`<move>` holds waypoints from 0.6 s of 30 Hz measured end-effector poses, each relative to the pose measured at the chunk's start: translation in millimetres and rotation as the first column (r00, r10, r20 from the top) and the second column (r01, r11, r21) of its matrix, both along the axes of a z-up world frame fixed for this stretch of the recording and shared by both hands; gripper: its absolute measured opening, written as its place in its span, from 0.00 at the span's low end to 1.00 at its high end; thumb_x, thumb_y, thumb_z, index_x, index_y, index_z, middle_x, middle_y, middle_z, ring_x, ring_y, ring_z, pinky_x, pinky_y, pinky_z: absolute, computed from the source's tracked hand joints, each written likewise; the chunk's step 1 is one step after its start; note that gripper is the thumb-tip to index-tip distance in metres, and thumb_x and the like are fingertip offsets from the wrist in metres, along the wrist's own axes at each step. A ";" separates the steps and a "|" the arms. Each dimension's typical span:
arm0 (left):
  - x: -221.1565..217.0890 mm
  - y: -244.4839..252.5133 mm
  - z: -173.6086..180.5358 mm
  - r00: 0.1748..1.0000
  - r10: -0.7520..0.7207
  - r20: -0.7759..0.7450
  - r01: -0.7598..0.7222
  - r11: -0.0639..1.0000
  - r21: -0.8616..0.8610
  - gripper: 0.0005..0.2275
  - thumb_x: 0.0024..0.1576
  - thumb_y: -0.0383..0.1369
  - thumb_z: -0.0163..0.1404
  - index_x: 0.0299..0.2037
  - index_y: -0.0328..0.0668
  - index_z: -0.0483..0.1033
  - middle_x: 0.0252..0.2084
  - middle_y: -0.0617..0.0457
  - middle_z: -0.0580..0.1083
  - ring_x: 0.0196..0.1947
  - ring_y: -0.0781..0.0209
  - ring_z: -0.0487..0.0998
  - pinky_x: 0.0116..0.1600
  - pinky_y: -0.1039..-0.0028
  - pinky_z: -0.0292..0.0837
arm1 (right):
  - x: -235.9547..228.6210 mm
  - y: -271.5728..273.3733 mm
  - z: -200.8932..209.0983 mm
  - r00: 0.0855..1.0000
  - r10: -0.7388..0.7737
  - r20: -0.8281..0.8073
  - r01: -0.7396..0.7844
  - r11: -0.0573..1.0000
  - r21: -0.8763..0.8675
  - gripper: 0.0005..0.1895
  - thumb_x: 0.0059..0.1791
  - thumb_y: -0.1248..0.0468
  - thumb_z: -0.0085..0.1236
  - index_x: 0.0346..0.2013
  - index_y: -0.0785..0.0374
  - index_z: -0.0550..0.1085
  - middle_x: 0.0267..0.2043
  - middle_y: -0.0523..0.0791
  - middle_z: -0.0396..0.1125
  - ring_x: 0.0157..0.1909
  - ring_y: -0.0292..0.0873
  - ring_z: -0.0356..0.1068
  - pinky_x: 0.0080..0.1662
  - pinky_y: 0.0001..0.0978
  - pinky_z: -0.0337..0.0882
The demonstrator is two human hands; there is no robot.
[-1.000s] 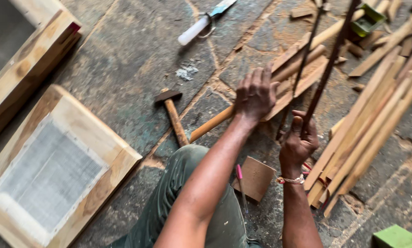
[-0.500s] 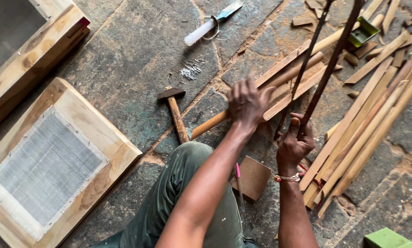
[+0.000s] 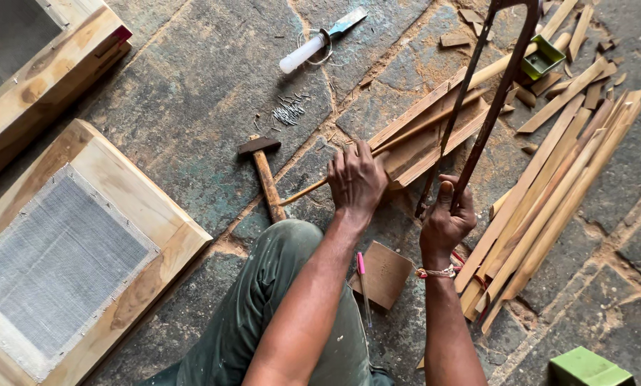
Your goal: The person measures and marks wooden slats with a ruler and pencil, then uses a hand saw to cut the slats to size. The person sits cross-legged on a stone floor, handling the wood and tools directly.
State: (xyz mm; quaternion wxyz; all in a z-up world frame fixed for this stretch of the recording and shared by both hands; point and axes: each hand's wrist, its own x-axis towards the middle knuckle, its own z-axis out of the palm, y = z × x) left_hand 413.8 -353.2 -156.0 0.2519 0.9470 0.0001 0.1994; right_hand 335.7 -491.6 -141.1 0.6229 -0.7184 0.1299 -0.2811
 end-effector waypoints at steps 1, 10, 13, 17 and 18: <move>-0.5 -1.0 0.0 1.000 -0.004 0.004 0.004 1.000 -0.017 0.16 0.57 0.39 0.59 0.43 0.29 0.77 0.26 0.43 0.76 0.23 0.57 0.74 0.26 0.67 0.68 | 0.6 -0.3 -0.2 1.000 0.004 0.004 -0.004 1.000 0.012 0.10 0.61 0.58 0.55 0.48 0.62 0.75 0.24 0.32 0.58 0.23 0.25 0.53 0.27 0.22 0.51; -9.3 -9.3 -3.1 0.999 -0.013 -0.046 0.012 1.000 -0.023 0.14 0.60 0.40 0.57 0.43 0.35 0.76 0.28 0.45 0.72 0.26 0.57 0.71 0.31 0.65 0.69 | 0.4 -2.5 -3.8 1.000 0.016 0.021 -0.017 1.000 0.014 0.11 0.60 0.57 0.54 0.48 0.62 0.75 0.24 0.34 0.60 0.21 0.25 0.55 0.24 0.22 0.51; -9.3 -12.2 -10.4 0.997 -0.002 -0.077 -0.003 0.998 -0.061 0.14 0.59 0.40 0.58 0.42 0.37 0.73 0.29 0.46 0.72 0.28 0.57 0.70 0.32 0.65 0.69 | -0.9 -1.0 -3.8 0.999 0.026 0.026 -0.028 0.998 0.065 0.11 0.60 0.57 0.55 0.47 0.62 0.75 0.24 0.34 0.61 0.20 0.25 0.54 0.23 0.22 0.49; -6.6 -13.5 -15.2 0.999 0.018 -0.030 -0.020 0.996 -0.089 0.19 0.57 0.40 0.60 0.48 0.35 0.70 0.31 0.48 0.71 0.30 0.56 0.70 0.36 0.63 0.70 | 0.7 -0.8 -1.4 0.999 0.031 0.023 -0.032 0.998 0.050 0.11 0.60 0.56 0.55 0.48 0.61 0.75 0.23 0.34 0.61 0.20 0.25 0.54 0.22 0.21 0.49; -6.6 -13.5 -15.6 1.000 0.012 -0.027 -0.015 0.993 -0.116 0.21 0.56 0.39 0.60 0.53 0.36 0.69 0.30 0.49 0.70 0.30 0.56 0.70 0.36 0.64 0.70 | 0.9 -0.9 -0.9 0.999 0.029 0.019 -0.029 0.999 0.043 0.11 0.60 0.56 0.55 0.48 0.61 0.75 0.23 0.34 0.61 0.20 0.25 0.54 0.22 0.21 0.50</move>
